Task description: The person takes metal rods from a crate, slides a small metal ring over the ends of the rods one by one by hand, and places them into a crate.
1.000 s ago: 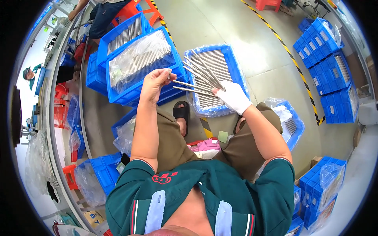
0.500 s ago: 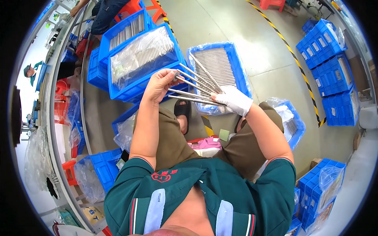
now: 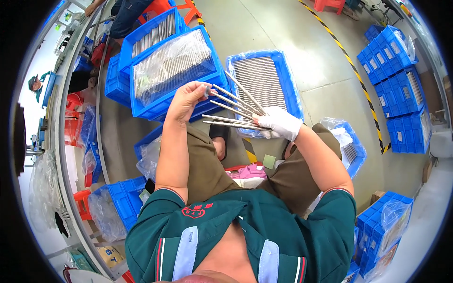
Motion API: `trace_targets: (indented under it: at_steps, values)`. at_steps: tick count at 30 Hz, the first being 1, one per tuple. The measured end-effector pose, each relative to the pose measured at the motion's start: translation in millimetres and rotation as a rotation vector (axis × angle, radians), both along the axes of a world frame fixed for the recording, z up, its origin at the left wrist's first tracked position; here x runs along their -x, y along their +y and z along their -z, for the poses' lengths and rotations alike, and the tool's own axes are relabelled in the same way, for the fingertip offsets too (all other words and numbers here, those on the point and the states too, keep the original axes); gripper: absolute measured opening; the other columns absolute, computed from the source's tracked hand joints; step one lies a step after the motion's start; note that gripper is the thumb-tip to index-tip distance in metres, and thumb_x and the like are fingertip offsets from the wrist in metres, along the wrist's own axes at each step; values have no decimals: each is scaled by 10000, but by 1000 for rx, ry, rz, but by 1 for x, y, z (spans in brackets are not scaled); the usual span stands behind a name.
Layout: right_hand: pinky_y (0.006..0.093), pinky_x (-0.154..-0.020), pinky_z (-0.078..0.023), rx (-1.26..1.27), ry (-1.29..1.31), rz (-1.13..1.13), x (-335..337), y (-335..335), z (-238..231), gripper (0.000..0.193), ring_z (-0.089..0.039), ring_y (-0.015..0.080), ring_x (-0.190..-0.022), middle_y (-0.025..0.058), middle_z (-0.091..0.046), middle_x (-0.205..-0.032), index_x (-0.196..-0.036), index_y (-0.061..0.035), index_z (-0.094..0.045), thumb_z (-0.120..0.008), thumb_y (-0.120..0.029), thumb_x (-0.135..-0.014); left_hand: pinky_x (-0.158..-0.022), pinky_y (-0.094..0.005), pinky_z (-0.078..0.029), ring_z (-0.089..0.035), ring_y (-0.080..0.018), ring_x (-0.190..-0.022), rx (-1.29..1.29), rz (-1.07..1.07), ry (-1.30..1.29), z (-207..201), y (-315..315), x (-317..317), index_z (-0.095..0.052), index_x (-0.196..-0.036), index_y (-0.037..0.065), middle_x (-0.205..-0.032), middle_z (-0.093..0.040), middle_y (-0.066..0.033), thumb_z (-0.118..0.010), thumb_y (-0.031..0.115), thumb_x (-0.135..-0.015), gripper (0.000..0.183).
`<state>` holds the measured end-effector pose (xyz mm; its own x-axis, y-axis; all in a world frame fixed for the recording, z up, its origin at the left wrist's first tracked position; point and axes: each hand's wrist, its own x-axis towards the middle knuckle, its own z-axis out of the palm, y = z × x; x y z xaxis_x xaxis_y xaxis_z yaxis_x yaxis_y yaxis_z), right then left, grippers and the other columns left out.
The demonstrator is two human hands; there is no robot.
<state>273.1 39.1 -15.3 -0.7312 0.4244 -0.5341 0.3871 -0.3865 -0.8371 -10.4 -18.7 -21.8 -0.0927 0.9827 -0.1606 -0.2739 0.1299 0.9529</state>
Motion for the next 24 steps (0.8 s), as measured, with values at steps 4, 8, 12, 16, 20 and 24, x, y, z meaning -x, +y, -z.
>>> trace_targets:
  at_steps: [4, 8, 12, 16, 20, 24]
  values:
    - [194, -398, -278, -65, -40, -9, 2, -4, -1, 255, -397, 49, -448, -5, -510, -555, -801, -85, -592, -542, -324, -873, -755, -231, -435, -573, -99, -781, -20, 47, -19, 6, 0, -3, -612, -912, -8, -856, -652, -77, -683, 173, -795, 227]
    - [218, -407, -292, -379, -44, -15, 1, -1, 16, 284, -420, 63, -460, 4, -507, -549, -784, -78, -599, -534, -340, -875, -780, -253, -460, -595, -127, -831, -30, 81, 8, 8, 1, -2, -598, -920, -23, -870, -647, -88, -693, 127, -779, 226]
    - [227, -408, -296, -460, -81, -41, 0, 0, 14, 305, -426, 71, -456, 7, -503, -541, -775, -74, -604, -531, -353, -874, -796, -256, -467, -605, -142, -862, 12, 70, 48, 5, 1, -11, -575, -953, -25, -892, -643, -90, -700, 99, -766, 257]
    - [233, -508, -365, -188, -133, -58, 2, 3, 7, 267, -438, 71, -580, -7, -527, -680, -849, -29, -595, -558, -292, -872, -817, -266, -465, -617, -170, -878, 28, 150, -8, 2, 2, -19, -537, -1008, -17, -953, -636, -129, -708, 104, -747, 334]
    - [234, -409, -292, -204, -90, -48, -4, 0, 15, 332, -406, 75, -443, 3, -500, -523, -772, -71, -601, -523, -377, -873, -804, -247, -459, -621, -169, -861, 40, 73, 51, 0, 1, 3, -562, -985, -34, -904, -654, -129, -701, 95, -755, 299]
    - [247, -416, -300, -235, -93, -79, -5, -2, 16, 351, -407, 85, -444, 9, -510, -524, -765, -66, -596, -517, -390, -871, -805, -269, -450, -617, -156, -813, 9, 42, 72, 5, 3, 2, -605, -920, -10, -851, -663, -112, -688, 159, -779, 235]
